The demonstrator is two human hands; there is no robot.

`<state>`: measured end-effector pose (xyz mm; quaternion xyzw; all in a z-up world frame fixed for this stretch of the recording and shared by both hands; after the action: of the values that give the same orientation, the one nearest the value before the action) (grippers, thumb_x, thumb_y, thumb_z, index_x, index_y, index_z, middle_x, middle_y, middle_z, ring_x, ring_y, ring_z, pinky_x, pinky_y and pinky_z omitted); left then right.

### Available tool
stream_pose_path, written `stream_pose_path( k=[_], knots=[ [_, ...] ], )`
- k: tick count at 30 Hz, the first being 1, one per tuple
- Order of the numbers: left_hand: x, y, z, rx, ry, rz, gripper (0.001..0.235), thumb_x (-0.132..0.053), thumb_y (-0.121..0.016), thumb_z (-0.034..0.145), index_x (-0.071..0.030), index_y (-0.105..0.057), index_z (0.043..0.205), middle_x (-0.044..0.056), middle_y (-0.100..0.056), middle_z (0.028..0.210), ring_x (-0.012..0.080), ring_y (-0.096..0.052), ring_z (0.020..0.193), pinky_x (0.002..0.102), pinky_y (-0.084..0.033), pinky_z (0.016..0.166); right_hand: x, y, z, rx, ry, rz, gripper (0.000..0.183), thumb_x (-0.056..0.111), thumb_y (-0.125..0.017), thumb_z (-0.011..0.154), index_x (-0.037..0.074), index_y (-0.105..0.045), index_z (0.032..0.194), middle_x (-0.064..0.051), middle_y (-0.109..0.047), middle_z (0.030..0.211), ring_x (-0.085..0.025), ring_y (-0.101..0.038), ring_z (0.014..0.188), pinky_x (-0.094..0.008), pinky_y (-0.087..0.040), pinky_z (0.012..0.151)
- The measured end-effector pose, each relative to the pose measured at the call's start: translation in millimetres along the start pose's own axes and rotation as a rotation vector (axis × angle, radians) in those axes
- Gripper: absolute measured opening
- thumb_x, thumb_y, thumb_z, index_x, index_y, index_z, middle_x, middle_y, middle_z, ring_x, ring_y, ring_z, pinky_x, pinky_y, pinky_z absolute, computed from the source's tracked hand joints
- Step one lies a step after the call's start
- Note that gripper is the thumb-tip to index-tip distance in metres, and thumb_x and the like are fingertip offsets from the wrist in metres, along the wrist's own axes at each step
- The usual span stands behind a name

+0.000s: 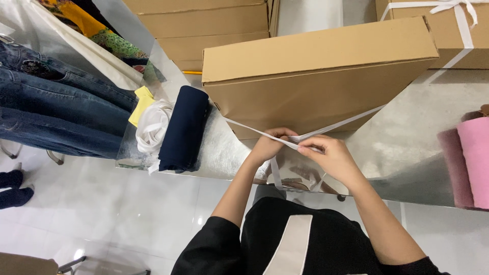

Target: The person ties a white ribbon around a cardboard box, creating a bow on top. They then place a yellow sticky note on the box and write on it with a pencil.

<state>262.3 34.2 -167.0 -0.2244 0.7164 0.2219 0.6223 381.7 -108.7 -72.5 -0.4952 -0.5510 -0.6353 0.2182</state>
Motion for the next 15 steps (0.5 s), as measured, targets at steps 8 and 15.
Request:
stream_pose_path(
  k=[8, 15],
  knots=[
    [7.1, 8.7, -0.2, -0.007, 0.076, -0.016, 0.031, -0.008, -0.055, 0.093, -0.01, -0.083, 0.106, 0.008, -0.064, 0.073, 0.0106, -0.054, 0.066, 0.02, -0.04, 0.055, 10.0, 10.4, 0.2, 0.089, 0.17, -0.012, 0.009, 0.02, -0.087, 0.086, 0.012, -0.086, 0.091, -0.002, -0.079, 0.108, -0.026, -0.068, 0.108, -0.042, -0.052, 0.101],
    [3.5, 12.9, -9.9, 0.003, 0.064, -0.032, 0.026, -0.011, -0.059, 0.092, -0.008, -0.082, 0.105, 0.007, -0.068, 0.079, 0.0154, -0.059, 0.077, 0.023, -0.046, 0.07, -24.1, -14.4, 6.5, 0.407, -0.099, 0.478, 0.008, 0.001, -0.077, 0.093, -0.005, -0.082, 0.095, -0.015, -0.078, 0.075, -0.016, -0.059, 0.041, -0.026, -0.048, 0.038]
  ],
)
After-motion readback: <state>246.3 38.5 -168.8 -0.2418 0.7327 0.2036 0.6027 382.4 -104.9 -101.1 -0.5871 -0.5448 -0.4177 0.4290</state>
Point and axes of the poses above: each hand's wrist, its own z-axis towards the middle knuckle, its own y-axis out of the back of the hand, x = y × z, the point moved 6 cm from there along z, towards the middle knuckle
